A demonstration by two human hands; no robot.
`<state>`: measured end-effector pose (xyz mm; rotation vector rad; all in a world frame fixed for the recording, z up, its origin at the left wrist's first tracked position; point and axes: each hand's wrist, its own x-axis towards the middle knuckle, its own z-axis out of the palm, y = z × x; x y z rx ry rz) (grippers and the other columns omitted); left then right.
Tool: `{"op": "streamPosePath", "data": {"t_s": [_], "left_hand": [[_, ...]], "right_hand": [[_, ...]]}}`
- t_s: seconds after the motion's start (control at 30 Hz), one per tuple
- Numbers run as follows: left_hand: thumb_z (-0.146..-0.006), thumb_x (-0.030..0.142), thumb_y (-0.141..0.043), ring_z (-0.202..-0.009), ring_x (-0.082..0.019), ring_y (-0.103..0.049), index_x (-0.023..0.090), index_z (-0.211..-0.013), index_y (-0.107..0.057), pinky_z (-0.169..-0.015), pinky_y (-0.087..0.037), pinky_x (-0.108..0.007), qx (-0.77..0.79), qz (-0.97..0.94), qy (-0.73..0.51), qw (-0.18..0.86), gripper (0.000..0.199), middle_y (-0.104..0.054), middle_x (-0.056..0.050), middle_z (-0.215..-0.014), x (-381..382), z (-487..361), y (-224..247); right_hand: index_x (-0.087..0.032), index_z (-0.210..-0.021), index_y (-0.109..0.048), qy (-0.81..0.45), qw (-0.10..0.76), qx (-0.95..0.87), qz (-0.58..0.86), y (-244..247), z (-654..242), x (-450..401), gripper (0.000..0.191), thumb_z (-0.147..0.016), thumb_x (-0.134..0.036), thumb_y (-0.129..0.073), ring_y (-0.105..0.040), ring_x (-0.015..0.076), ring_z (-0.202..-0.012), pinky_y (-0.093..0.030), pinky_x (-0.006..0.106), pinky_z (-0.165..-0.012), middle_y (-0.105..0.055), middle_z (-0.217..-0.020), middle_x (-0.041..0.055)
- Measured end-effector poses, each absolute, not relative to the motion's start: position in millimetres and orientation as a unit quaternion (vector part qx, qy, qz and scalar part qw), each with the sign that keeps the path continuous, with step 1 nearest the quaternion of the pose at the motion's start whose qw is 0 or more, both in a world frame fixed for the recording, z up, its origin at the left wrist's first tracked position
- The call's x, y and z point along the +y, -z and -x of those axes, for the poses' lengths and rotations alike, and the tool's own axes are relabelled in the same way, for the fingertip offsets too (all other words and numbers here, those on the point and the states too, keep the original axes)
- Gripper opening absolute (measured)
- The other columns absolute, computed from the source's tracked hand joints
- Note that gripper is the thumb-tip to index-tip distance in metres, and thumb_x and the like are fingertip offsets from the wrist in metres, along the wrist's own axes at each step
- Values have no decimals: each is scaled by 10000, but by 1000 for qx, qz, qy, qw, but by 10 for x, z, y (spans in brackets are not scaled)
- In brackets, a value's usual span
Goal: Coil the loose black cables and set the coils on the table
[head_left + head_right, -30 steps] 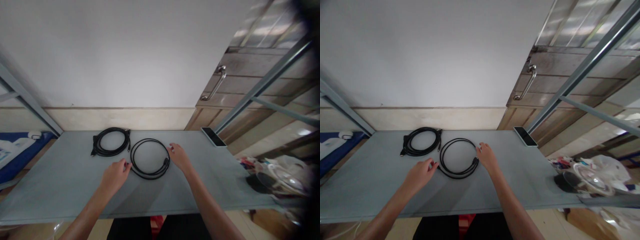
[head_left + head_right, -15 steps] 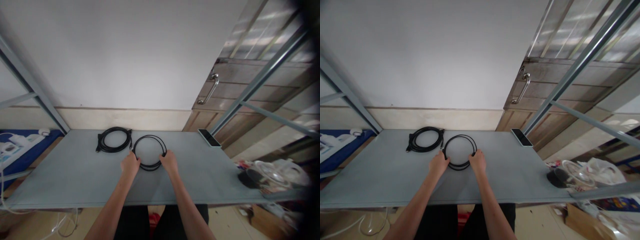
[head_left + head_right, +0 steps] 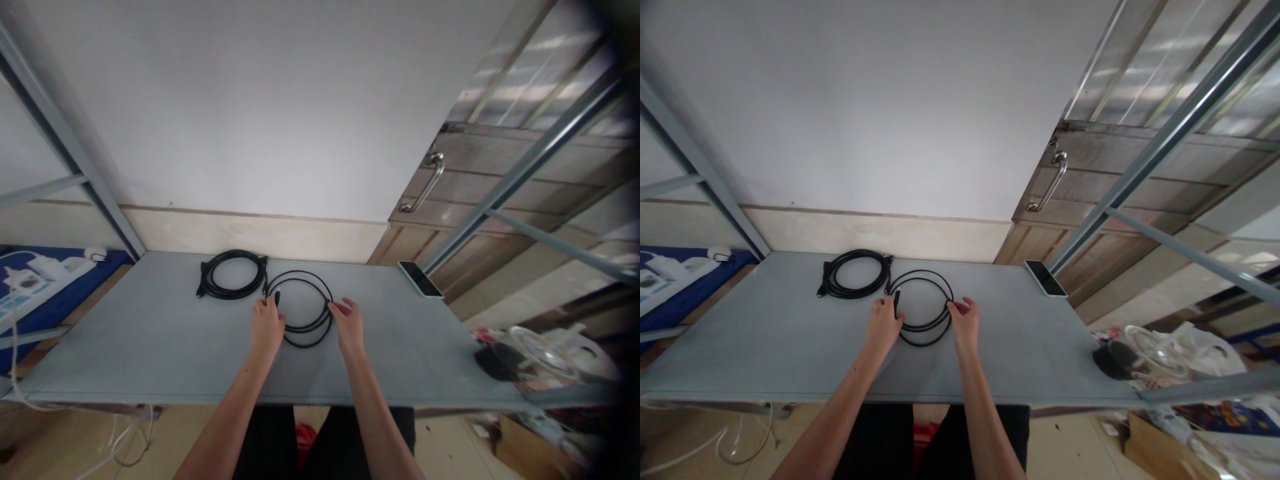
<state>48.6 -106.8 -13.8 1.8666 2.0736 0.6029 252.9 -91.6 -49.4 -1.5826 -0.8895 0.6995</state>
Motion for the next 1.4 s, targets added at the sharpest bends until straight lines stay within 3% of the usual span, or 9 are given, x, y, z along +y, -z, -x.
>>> {"op": "streamPosePath", "data": {"t_s": [0.27,0.37,0.43,0.6,0.73,0.9,1.1,1.27,1.4], "left_hand": [[-798,60,-547,-1019,-292,-607,106,-1123,-508,-871,-451,-381,725,-644,-204,136,330,-601,-184,-1038,-954,-546,143],[-767,40,-537,-990,-264,-616,128,-1097,-480,-852,-472,-364,707,-614,-303,177,346,-582,-166,-1066,-952,-582,147],[-749,46,-533,-872,-210,-635,167,-1091,-443,-748,-503,-314,676,-566,-402,248,374,-575,-127,-1068,-988,-606,165],[-772,140,-483,-414,-40,-417,265,-1171,-288,-384,-338,-194,542,-370,-605,451,461,-573,-5,-996,-1183,-627,225],[-783,237,-533,-380,-19,-322,304,-1203,-289,-361,-222,-141,481,-264,-649,527,490,-561,73,-818,-1311,-495,199],[-743,409,-702,-383,-15,-248,212,-1021,-504,-361,-152,-139,451,-191,-646,585,394,-335,124,-581,-1376,-258,80],[-825,557,-621,-374,-40,-110,214,-874,-505,-349,-109,-170,359,-136,-682,622,366,-144,123,-521,-1441,-39,-25],[-854,507,-613,-384,-37,-247,194,-794,-480,-374,-206,-171,364,-159,-703,589,345,-304,102,-509,-1495,220,-70],[-859,521,-583,-387,-67,-344,234,-883,-481,-397,-285,-192,360,-121,-727,572,306,-446,76,-525,-1580,346,-135]], "right_hand": [[-75,-1161,-631,-139,383,-501,763,436,-2351,-1124,497,-770,-379,-588,-599,333,-1062,-444,411,-931,-646,-1078,219],[-23,-1305,-510,-110,360,-497,782,375,-2271,-1143,603,-764,-284,-572,-595,339,-1039,-443,399,-903,-627,-1094,245],[-36,-1224,-557,-125,358,-488,786,351,-2276,-1129,527,-739,-243,-550,-614,325,-932,-460,388,-818,-657,-981,209],[-124,-939,-653,-268,462,-463,708,370,-2331,-1130,315,-735,-330,-530,-555,206,-631,-415,286,-576,-617,-696,42],[-160,-882,-617,-276,501,-473,670,386,-2282,-1199,270,-781,-388,-512,-528,181,-630,-404,265,-553,-585,-694,30],[-183,-873,-590,-213,504,-495,675,351,-2113,-1273,267,-798,-435,-548,-582,253,-904,-481,334,-713,-623,-967,135],[-243,-1056,-510,-424,564,-375,602,248,-1898,-1391,375,-856,-560,-504,-614,166,-649,-408,247,-455,-659,-994,53],[-186,-979,-623,-448,541,-434,564,196,-1952,-1452,362,-778,-480,-682,-566,168,-605,-456,281,-558,-598,-663,0],[-199,-1024,-632,-517,630,-328,479,227,-1930,-1492,370,-759,-436,-735,-622,179,-686,-508,343,-683,-656,-819,29]]}}
